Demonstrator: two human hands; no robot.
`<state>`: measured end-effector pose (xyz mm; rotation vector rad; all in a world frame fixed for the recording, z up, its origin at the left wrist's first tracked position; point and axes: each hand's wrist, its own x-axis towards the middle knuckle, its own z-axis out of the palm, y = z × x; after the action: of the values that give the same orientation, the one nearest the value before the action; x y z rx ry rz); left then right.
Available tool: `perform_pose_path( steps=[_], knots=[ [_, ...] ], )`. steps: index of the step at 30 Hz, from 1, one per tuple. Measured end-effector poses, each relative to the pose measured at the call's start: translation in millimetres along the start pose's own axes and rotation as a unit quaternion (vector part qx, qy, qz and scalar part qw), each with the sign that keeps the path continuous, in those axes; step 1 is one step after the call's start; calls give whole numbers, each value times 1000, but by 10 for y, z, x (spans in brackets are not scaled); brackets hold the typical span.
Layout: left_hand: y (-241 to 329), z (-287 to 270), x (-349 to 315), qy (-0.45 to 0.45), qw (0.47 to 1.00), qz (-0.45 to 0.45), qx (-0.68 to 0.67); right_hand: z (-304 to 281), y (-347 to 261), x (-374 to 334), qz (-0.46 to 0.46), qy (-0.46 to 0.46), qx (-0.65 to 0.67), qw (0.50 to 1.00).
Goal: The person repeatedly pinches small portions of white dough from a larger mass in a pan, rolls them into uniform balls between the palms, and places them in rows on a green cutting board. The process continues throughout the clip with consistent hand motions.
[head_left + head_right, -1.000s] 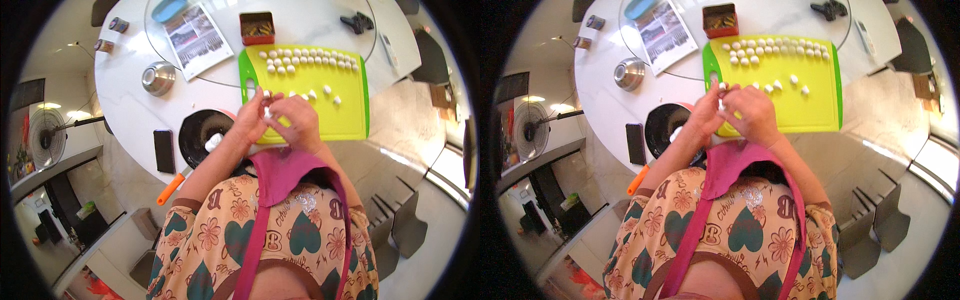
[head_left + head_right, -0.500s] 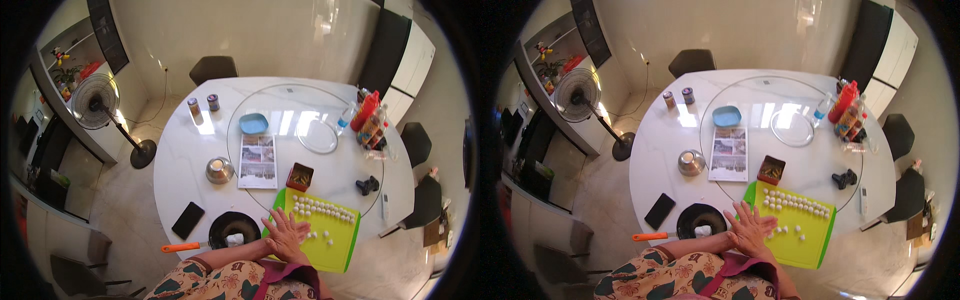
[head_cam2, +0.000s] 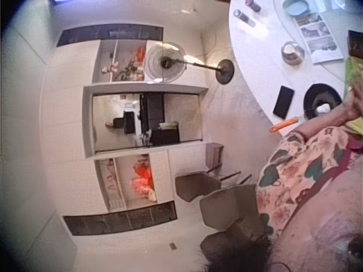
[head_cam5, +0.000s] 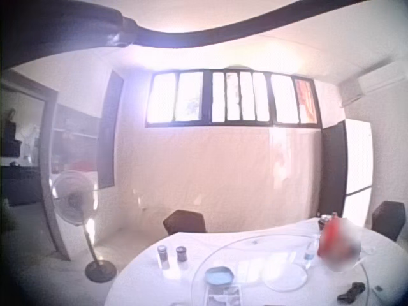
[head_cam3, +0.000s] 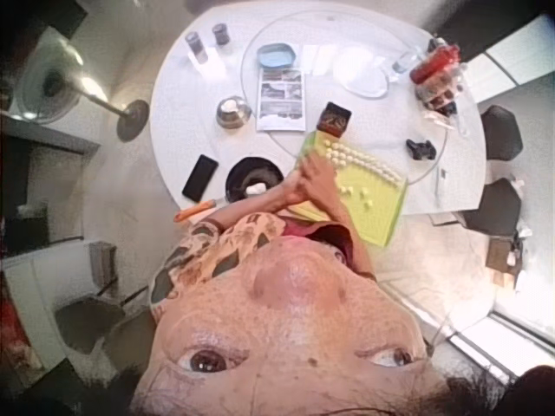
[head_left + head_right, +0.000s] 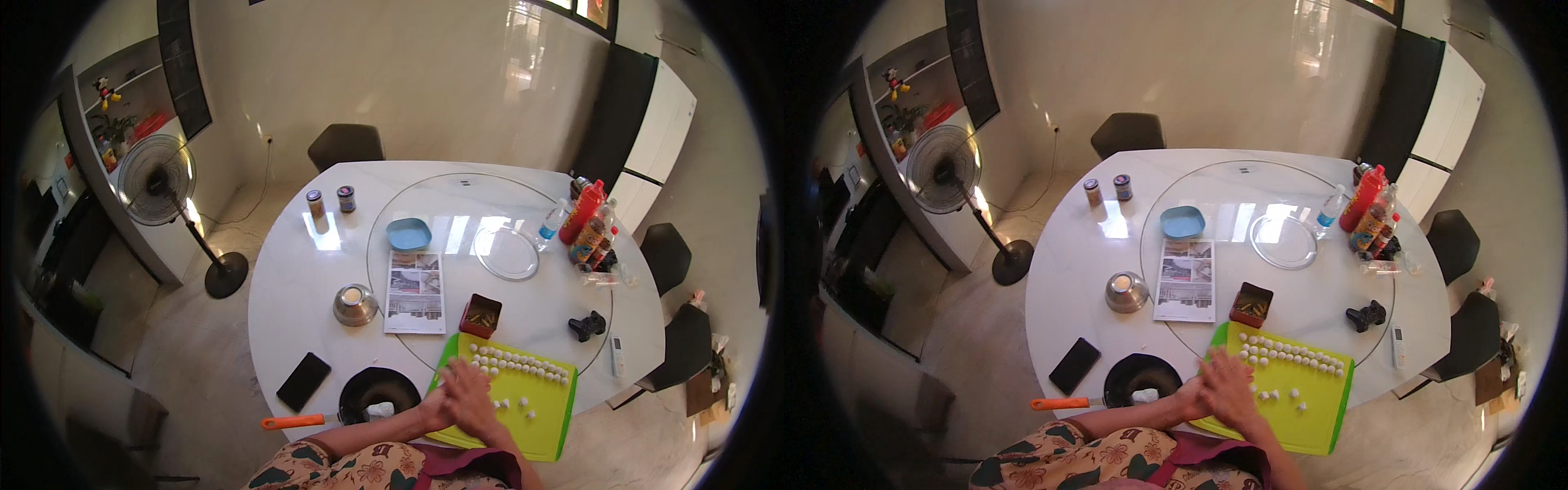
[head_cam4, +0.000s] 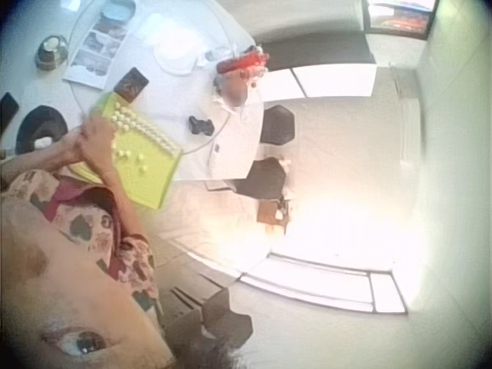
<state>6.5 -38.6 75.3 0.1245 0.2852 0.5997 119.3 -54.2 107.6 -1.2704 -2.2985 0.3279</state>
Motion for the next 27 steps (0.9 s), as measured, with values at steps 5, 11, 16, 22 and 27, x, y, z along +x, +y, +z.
perform_pose_path(
  steps=[5, 11, 16, 22, 27],
  knots=[
    [-8, 9, -29, -48, 999, 5, 14, 24, -92, 173, -27, 49, -15, 998],
    [46, -245, 26, -35, 998, 43, -30, -40, -435, 52, -87, 19, -24, 996],
    [15, 143, -203, 4, 999, 35, -19, -78, 2, 122, 60, 63, -84, 993],
    [111, 293, -236, -51, 998, -23, -15, -598, 59, -49, 147, 258, 387, 873],
    [212, 183, -322, -45, 999, -9, -8, -648, 38, -167, 135, 195, 102, 966]
  ],
)
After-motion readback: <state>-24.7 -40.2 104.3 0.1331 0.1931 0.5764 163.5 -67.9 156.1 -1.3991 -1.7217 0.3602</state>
